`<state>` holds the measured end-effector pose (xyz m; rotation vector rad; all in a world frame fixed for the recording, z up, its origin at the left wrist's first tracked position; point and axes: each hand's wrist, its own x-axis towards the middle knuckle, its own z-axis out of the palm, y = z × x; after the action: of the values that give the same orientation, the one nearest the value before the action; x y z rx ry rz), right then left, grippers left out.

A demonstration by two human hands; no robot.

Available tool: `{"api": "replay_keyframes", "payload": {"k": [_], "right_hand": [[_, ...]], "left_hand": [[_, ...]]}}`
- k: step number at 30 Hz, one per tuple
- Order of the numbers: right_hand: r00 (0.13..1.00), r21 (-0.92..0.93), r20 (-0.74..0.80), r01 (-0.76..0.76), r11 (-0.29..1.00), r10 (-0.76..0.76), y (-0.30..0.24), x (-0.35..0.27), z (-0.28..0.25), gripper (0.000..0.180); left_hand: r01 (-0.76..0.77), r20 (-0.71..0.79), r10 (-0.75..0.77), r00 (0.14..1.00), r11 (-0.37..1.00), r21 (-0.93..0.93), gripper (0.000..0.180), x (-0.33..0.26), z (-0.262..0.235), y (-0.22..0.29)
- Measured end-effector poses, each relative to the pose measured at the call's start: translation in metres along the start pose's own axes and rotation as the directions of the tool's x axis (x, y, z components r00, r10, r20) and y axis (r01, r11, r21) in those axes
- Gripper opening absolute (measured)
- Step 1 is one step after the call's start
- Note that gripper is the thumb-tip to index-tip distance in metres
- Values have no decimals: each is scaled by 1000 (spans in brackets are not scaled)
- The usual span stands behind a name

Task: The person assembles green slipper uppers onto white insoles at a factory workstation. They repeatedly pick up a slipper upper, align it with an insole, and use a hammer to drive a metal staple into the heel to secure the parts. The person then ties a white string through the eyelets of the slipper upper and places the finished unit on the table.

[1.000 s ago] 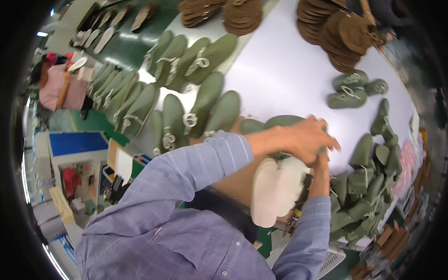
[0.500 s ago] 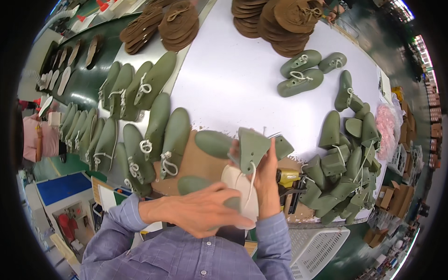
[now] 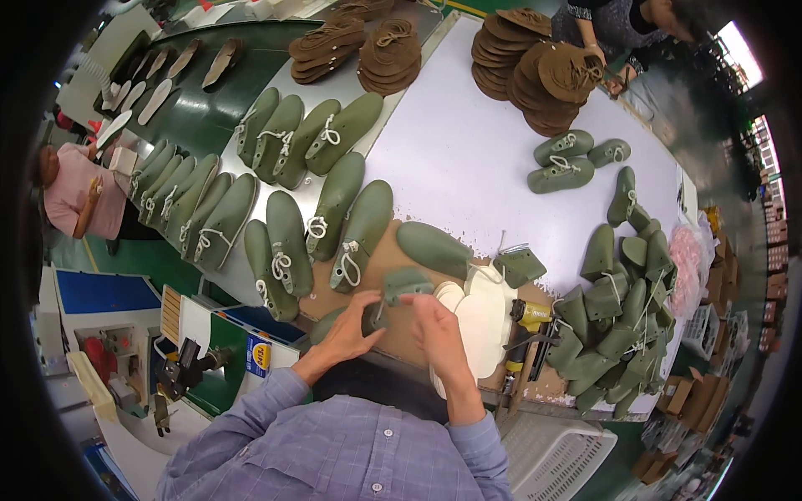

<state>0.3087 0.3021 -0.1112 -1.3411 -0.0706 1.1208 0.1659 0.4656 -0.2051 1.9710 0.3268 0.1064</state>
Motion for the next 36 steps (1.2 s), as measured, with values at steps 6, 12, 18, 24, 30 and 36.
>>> {"api": "replay_keyframes", "payload": {"k": [6, 12, 18, 24, 30, 36], "right_hand": [[938, -619, 336, 286, 731, -83, -46, -68, 79, 37], [973, -467, 93, 229, 854, -209, -32, -76, 30, 28], [904, -262, -199, 323, 910, -378, 34, -49, -3, 17], [897, -643, -163, 219, 734, -410, 68, -27, 2, 9], [962, -664, -123, 104, 740, -246, 74, -29, -1, 19], [956, -811, -147, 31, 585, -254, 91, -24, -14, 32]], "left_hand": [[-186, -183, 219, 958, 966, 178, 76, 8, 36, -10], [-113, -224, 184, 957, 948, 297, 50, -8, 47, -30], [-3, -213, 87, 973, 929, 369, 49, -17, 47, -29], [-87, -263, 176, 949, 945, 317, 49, -20, 48, -38], [-75, -263, 135, 955, 971, 225, 48, -16, 45, -39], [-103, -293, 180, 939, 960, 260, 47, -16, 45, -35]]}}
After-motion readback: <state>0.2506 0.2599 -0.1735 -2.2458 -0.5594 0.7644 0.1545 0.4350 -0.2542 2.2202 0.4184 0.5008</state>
